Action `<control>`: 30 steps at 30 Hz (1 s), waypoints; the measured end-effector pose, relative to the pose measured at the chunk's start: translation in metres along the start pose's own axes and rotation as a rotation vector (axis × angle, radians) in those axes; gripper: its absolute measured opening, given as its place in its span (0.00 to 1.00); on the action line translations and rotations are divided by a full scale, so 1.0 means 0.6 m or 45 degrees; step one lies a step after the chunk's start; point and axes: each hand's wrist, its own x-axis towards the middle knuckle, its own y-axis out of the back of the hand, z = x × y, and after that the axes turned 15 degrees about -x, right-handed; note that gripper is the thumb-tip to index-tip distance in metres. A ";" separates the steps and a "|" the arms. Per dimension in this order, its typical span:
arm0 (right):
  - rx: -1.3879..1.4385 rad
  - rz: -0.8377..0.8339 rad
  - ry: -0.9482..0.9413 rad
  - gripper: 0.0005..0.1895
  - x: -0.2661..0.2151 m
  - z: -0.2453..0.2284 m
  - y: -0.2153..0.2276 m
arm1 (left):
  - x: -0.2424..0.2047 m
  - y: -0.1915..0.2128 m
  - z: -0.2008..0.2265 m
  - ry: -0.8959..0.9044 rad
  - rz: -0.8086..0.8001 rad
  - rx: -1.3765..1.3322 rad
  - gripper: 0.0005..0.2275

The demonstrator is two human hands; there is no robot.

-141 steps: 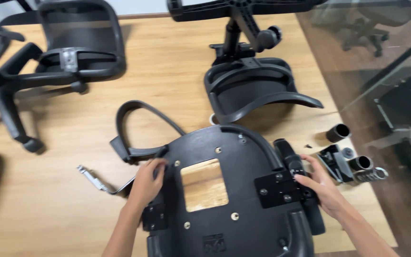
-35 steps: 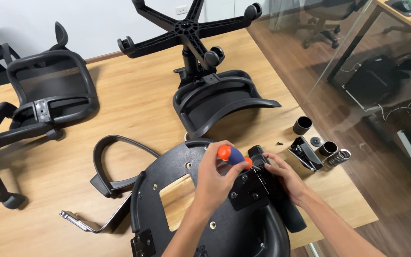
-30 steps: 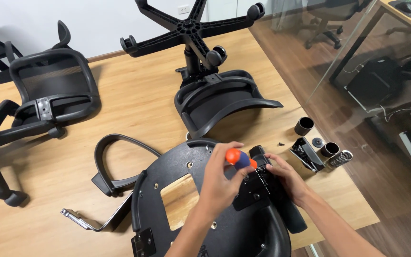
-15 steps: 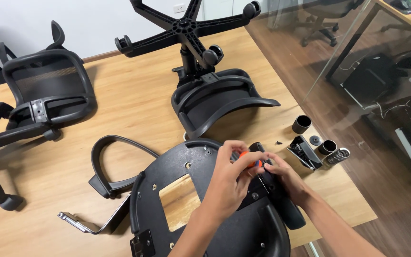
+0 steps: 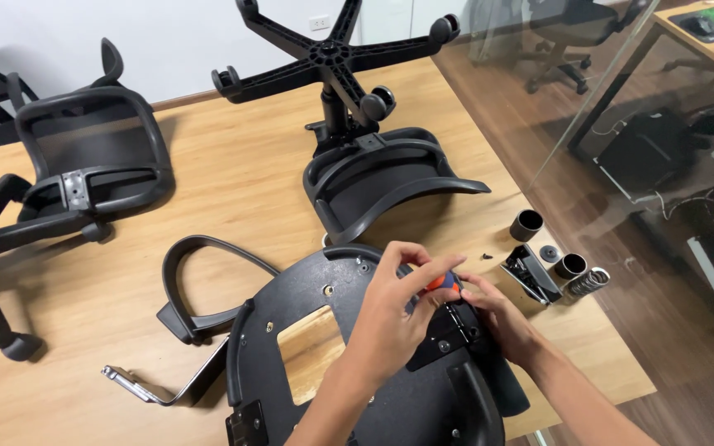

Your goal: The person attaches a black mounting bracket to the underside of a chair seat pan, aligning it and driving screws with a screwdriver, then repositions the seat and reaches for additional hardware and parts from the table to continue assembly.

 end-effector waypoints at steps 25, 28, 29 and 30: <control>-0.388 0.180 0.233 0.28 0.021 0.082 0.028 | -0.022 -0.025 -0.021 0.057 0.219 -0.273 0.14; -0.302 0.178 0.181 0.29 0.022 0.086 0.028 | -0.023 -0.020 -0.018 0.116 0.265 -0.202 0.16; -0.309 0.175 0.198 0.30 0.024 0.088 0.029 | -0.024 -0.017 -0.018 0.100 0.228 -0.219 0.17; -0.316 0.173 0.214 0.30 0.025 0.090 0.031 | -0.026 -0.014 -0.017 0.083 0.191 -0.235 0.19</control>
